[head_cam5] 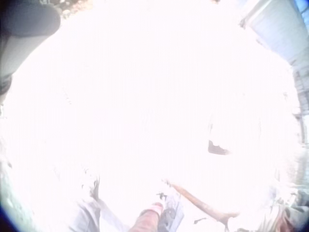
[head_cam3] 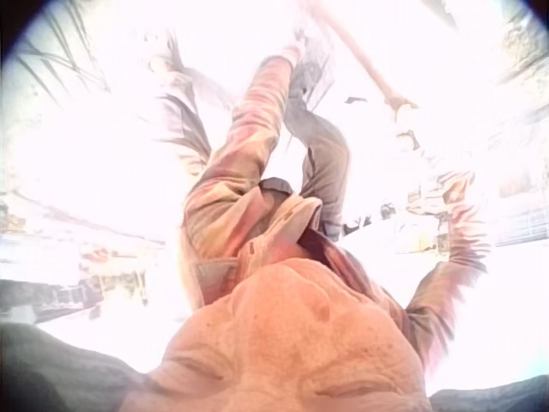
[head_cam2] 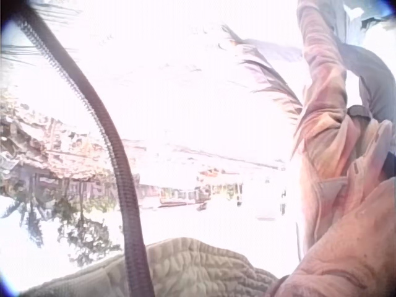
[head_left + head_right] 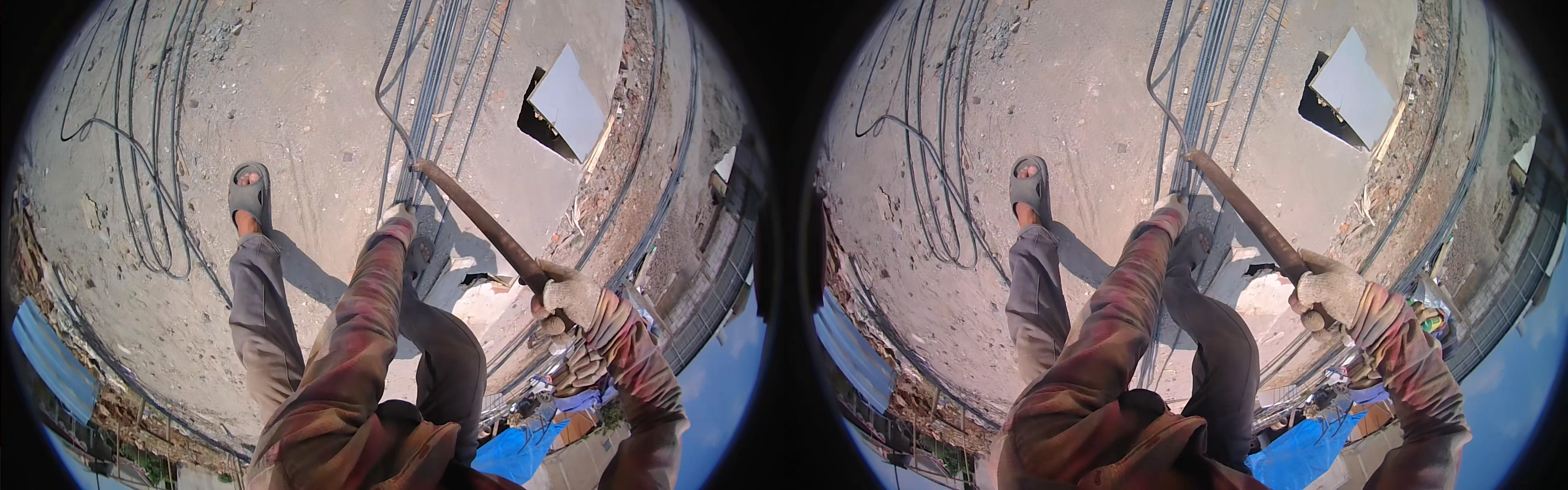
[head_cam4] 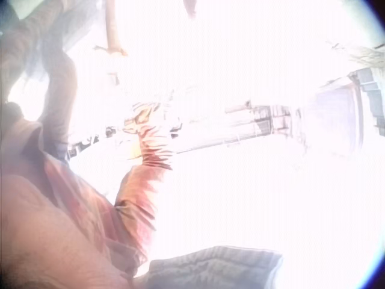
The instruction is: The person uses a long metal bar tool to bend long steel rebar rods on a concrete surface, using their hands and feet to position the tool and secure the rods while applying leverage.
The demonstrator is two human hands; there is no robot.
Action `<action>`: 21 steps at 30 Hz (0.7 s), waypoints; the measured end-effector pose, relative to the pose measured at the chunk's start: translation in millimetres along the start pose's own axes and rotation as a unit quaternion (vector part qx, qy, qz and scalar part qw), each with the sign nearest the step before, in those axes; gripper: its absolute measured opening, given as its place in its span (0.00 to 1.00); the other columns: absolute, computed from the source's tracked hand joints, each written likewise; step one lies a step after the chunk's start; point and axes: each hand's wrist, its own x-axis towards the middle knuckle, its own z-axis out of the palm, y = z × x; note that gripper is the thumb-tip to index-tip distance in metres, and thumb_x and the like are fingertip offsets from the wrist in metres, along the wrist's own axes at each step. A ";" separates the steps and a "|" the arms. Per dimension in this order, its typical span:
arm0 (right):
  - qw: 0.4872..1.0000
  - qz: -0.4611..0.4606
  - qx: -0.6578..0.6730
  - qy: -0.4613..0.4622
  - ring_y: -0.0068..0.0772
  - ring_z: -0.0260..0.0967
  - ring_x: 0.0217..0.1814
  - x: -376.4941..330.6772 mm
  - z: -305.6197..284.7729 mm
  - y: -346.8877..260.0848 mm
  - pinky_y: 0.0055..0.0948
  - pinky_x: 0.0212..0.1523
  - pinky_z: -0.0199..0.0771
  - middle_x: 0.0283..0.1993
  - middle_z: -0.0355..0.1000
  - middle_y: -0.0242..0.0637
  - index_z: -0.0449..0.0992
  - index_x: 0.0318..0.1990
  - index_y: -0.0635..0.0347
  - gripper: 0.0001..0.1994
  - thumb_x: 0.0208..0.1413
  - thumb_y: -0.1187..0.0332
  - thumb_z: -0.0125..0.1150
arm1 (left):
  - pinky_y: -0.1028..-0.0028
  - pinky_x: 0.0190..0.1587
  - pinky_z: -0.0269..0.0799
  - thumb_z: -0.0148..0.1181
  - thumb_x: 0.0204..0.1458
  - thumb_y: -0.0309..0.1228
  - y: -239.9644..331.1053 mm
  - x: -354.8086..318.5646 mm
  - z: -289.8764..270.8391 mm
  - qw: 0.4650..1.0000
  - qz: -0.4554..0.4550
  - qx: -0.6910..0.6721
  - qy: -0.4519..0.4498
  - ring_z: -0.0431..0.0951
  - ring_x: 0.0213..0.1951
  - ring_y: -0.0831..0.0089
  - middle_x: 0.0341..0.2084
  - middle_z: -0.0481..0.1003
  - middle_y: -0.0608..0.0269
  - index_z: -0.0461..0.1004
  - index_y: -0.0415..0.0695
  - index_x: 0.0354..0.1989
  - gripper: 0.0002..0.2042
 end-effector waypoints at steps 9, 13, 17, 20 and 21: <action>1.000 0.008 -0.007 -0.022 0.28 0.64 0.17 -22.1 -6.4 -30.6 0.27 0.15 0.65 0.27 0.66 0.36 0.61 0.55 0.57 0.31 0.46 0.61 0.69 | 0.53 0.51 0.67 0.46 0.56 0.49 0.9 -35.5 13.5 0.995 -0.039 -0.083 0.028 0.73 0.48 0.43 0.42 0.74 0.39 0.70 0.42 0.47 0.23; 0.996 0.063 0.059 -0.029 0.28 0.64 0.17 -30.9 -12.5 -59.4 0.28 0.14 0.64 0.26 0.66 0.37 0.59 0.56 0.60 0.28 0.48 0.68 0.65 | 0.54 0.48 0.69 0.44 0.58 0.48 -17.0 -44.1 20.5 0.988 0.004 -0.132 0.079 0.74 0.45 0.43 0.40 0.74 0.37 0.72 0.40 0.44 0.23; 0.987 0.126 0.024 -0.099 0.21 0.56 0.17 -33.6 -2.0 -73.4 0.26 0.16 0.55 0.23 0.62 0.34 0.60 0.56 0.62 0.29 0.47 0.71 0.65 | 0.53 0.45 0.70 0.43 0.59 0.47 -47.7 -49.1 11.6 0.973 0.047 -0.182 0.131 0.74 0.42 0.42 0.36 0.75 0.38 0.73 0.40 0.42 0.22; 0.992 0.100 -0.033 -0.068 0.24 0.59 0.18 -33.5 17.1 -47.9 0.28 0.15 0.56 0.26 0.65 0.36 0.59 0.57 0.66 0.29 0.49 0.68 0.64 | 0.52 0.41 0.71 0.44 0.59 0.47 -68.4 -51.5 -3.6 0.964 0.056 -0.141 0.220 0.75 0.38 0.42 0.32 0.76 0.41 0.73 0.41 0.41 0.20; 0.988 0.116 0.020 -0.095 0.25 0.60 0.18 -33.1 21.7 -38.5 0.29 0.15 0.57 0.27 0.66 0.36 0.59 0.58 0.67 0.29 0.50 0.67 0.64 | 0.52 0.39 0.71 0.44 0.58 0.47 -73.0 -51.9 -8.4 0.972 0.035 -0.125 0.195 0.76 0.37 0.42 0.31 0.76 0.41 0.73 0.42 0.42 0.20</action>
